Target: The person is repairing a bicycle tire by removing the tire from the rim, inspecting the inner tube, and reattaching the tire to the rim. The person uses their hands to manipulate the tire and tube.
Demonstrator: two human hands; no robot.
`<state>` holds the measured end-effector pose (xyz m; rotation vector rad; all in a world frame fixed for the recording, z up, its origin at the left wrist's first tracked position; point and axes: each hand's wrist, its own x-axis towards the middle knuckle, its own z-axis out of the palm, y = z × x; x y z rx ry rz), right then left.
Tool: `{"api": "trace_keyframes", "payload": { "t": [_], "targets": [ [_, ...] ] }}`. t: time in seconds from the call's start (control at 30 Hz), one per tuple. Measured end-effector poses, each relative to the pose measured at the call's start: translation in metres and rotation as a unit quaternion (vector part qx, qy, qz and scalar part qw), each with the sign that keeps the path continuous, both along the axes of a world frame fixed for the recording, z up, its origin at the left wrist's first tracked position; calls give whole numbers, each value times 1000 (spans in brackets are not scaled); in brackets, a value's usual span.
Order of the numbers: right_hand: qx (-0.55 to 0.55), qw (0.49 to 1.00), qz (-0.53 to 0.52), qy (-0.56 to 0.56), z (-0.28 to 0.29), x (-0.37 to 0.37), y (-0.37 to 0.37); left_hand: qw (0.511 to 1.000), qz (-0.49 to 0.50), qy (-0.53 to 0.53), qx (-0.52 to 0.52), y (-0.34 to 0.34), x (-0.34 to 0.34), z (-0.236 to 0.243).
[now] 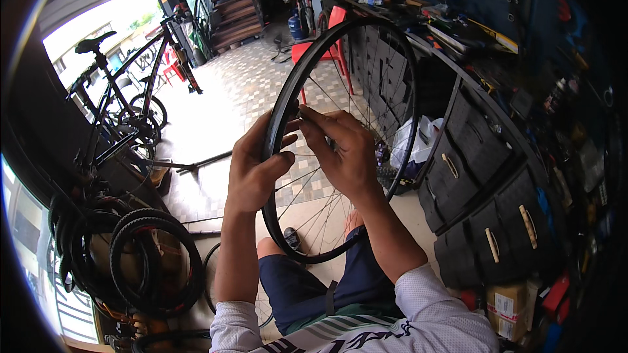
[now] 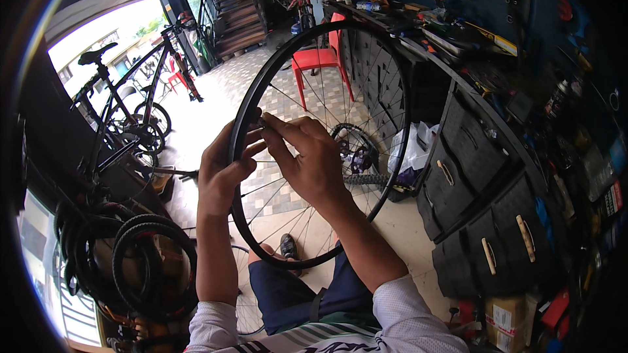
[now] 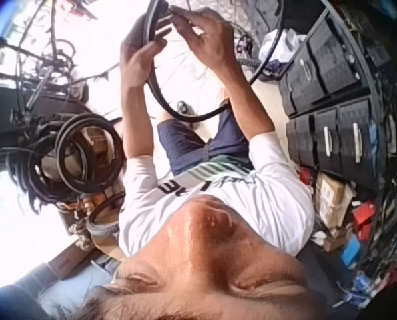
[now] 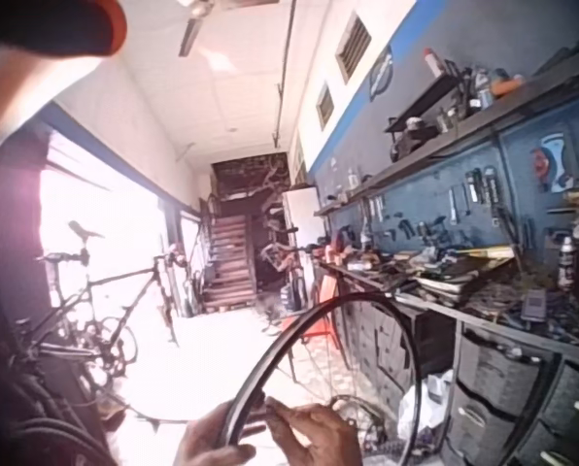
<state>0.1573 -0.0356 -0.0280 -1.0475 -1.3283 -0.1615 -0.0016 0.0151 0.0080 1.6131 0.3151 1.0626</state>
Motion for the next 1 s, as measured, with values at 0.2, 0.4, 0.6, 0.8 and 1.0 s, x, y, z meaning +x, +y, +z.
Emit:
{"api": "trace_keyframes", "payload": {
  "t": [0.2,0.4,0.6,0.8,1.0],
  "targets": [
    [22,999,-4,-26,-2,-3,4,1000,0,3,0,0,-5,-1],
    [-47,984,165,47,0,6,7,998,36,17,46,0,-8,-3],
    [8,996,-53,-69,7,7,-15,998,36,18,38,-1,-3,-5],
    [52,884,340,-315,93,-57,-68,999,15,-29,40,23,6,-12],
    [183,784,309,-507,130,-97,-98,999,23,-5,48,32,22,-9]
  ]
}}
